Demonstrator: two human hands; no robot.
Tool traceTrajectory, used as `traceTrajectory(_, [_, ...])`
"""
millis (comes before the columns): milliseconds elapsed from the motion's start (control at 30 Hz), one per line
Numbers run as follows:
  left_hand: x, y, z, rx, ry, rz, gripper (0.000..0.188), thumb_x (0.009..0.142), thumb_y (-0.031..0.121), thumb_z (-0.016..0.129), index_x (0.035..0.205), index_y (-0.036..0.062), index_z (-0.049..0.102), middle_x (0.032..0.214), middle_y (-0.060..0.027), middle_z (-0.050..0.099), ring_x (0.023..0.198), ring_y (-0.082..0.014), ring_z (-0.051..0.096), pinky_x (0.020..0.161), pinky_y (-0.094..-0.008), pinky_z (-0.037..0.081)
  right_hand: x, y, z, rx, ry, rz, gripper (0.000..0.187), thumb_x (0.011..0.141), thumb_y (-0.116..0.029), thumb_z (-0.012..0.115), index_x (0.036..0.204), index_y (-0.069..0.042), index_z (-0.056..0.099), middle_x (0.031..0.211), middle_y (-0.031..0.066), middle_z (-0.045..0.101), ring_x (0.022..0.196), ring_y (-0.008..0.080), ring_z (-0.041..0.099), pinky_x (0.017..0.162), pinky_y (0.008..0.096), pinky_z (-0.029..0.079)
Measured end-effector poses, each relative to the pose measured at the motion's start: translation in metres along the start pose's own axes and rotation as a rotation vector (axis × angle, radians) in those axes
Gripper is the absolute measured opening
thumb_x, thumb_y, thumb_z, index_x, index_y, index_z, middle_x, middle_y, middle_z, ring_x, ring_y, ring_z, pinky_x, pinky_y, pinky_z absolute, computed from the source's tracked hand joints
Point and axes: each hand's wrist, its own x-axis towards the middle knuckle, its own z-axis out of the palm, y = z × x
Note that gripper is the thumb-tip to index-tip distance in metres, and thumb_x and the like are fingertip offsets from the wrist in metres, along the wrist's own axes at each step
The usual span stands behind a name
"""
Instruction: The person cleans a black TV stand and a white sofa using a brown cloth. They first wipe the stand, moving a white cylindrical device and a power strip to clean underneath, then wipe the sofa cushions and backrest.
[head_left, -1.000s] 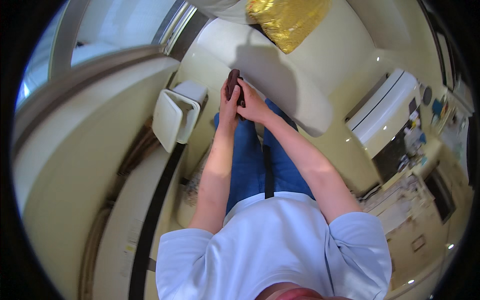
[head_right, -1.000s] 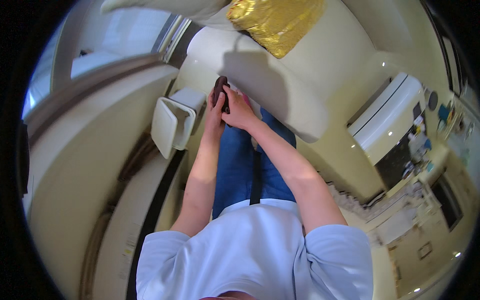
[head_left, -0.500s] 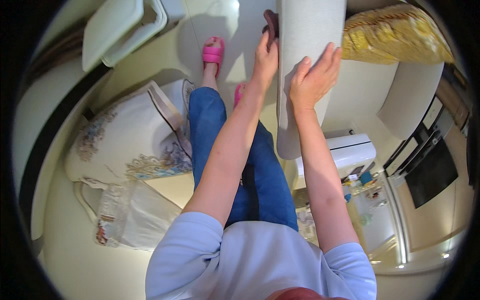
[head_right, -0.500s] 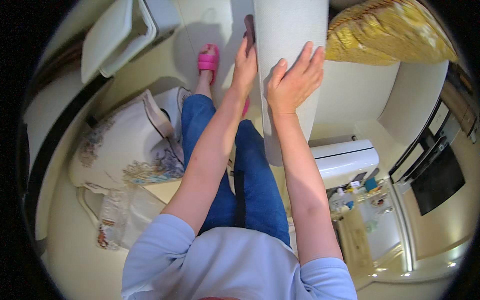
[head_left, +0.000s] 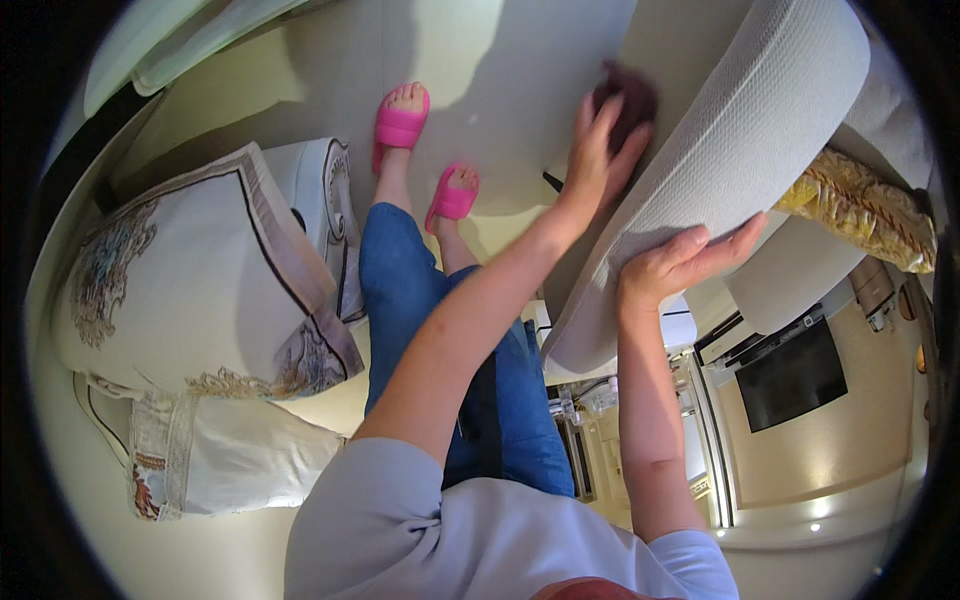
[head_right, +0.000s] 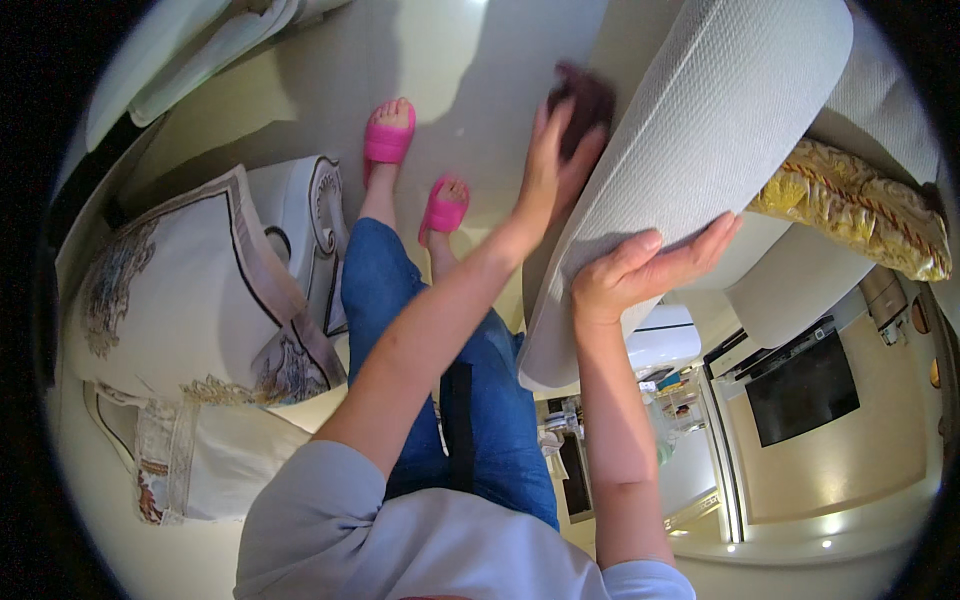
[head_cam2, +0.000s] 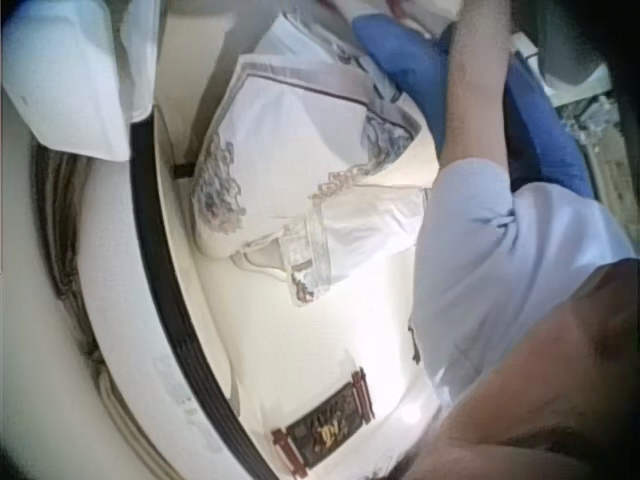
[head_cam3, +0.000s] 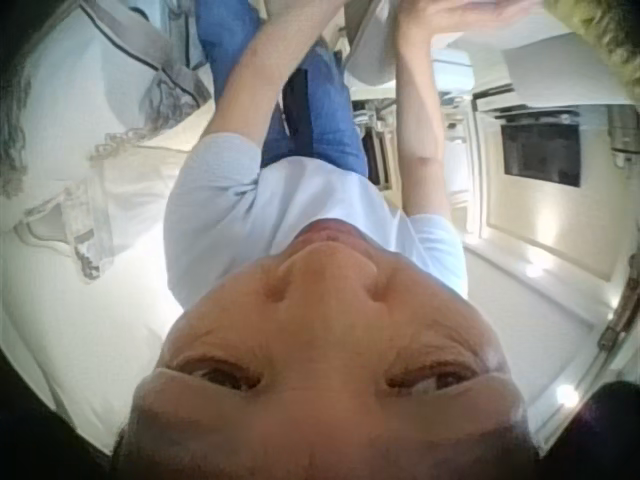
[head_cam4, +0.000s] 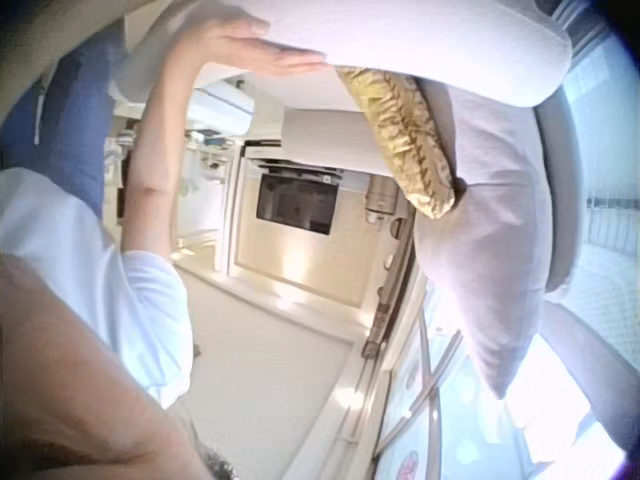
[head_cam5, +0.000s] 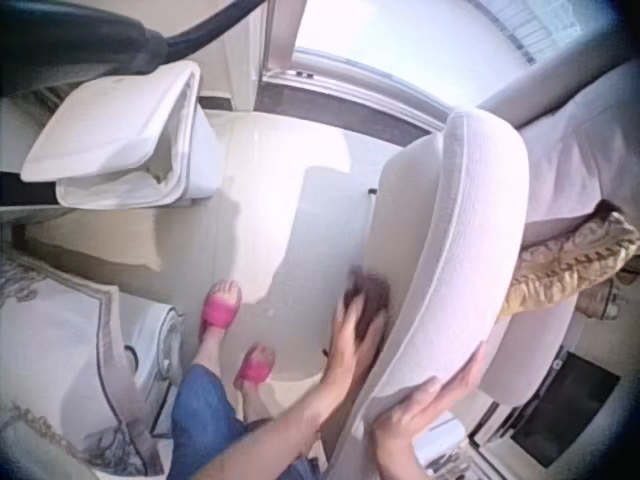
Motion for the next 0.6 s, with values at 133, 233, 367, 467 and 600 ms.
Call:
traceTrajectory(133, [0.167, 0.014, 0.045, 0.137, 0.115, 0.278, 0.036, 0.088, 0.027, 0.057, 0.117, 0.0054, 0.059, 0.113, -0.0242, 0.056, 0.103, -0.0398, 0.055, 0.091, -0.0443, 0.041, 0.001, -0.009, 0.005, -0.025, -0.004, -0.009, 0.068, 0.095, -0.041, 0.031, 0.142, 0.008, 0.019, 0.146, 0.0272, 0.021, 0.137, 0.0386, 0.02, 0.112, 0.0469, 0.014])
traceTrajectory(233, [0.211, 0.013, 0.044, -0.196, -0.145, -0.033, 0.03, 0.086, 0.023, 0.06, 0.108, 0.0014, 0.061, 0.104, -0.0248, 0.058, 0.093, -0.0371, 0.057, 0.077, -0.0425, 0.046, 0.001, -0.004, 0.007, -0.025, 0.01, 0.002, 0.069, 0.095, -0.042, 0.031, 0.142, 0.008, 0.019, 0.146, 0.0271, 0.021, 0.137, 0.0386, 0.02, 0.111, 0.0479, 0.014])
traceTrajectory(367, [0.106, -0.109, 0.019, 0.047, -0.07, -0.204, 0.029, 0.09, 0.023, 0.058, 0.109, 0.0007, 0.061, 0.1, -0.0105, 0.067, 0.089, -0.0175, 0.062, 0.08, -0.0316, 0.047, 0.002, -0.005, 0.009, -0.054, 0.015, -0.008, 0.07, 0.094, -0.042, 0.032, 0.142, 0.008, 0.018, 0.146, 0.0284, 0.02, 0.137, 0.0399, 0.019, 0.111, 0.0484, 0.014])
traceTrajectory(467, [-0.02, -0.107, -0.017, -0.05, -0.106, -0.382, 0.031, 0.088, 0.018, 0.059, 0.112, 0.0003, 0.061, 0.106, -0.0175, 0.064, 0.1, -0.0248, 0.061, 0.087, -0.0339, 0.047, 0.002, -0.001, 0.007, -0.098, 0.026, -0.004, 0.066, 0.095, -0.038, 0.033, 0.142, 0.006, 0.021, 0.147, 0.0292, 0.018, 0.136, 0.0412, 0.02, 0.111, 0.0489, 0.014])
traceTrajectory(600, [0.007, -0.042, -0.008, 0.144, -0.048, -0.195, 0.035, 0.084, 0.018, 0.066, 0.112, -0.0017, 0.059, 0.111, -0.0207, 0.059, 0.101, -0.0347, 0.058, 0.088, -0.0382, 0.047, 0.0, 0.001, 0.002, -0.069, 0.053, -0.047, 0.05, 0.092, -0.026, 0.038, 0.139, -0.007, 0.04, 0.147, 0.029, 0.022, 0.136, 0.0438, 0.023, 0.11, 0.0525, 0.013])
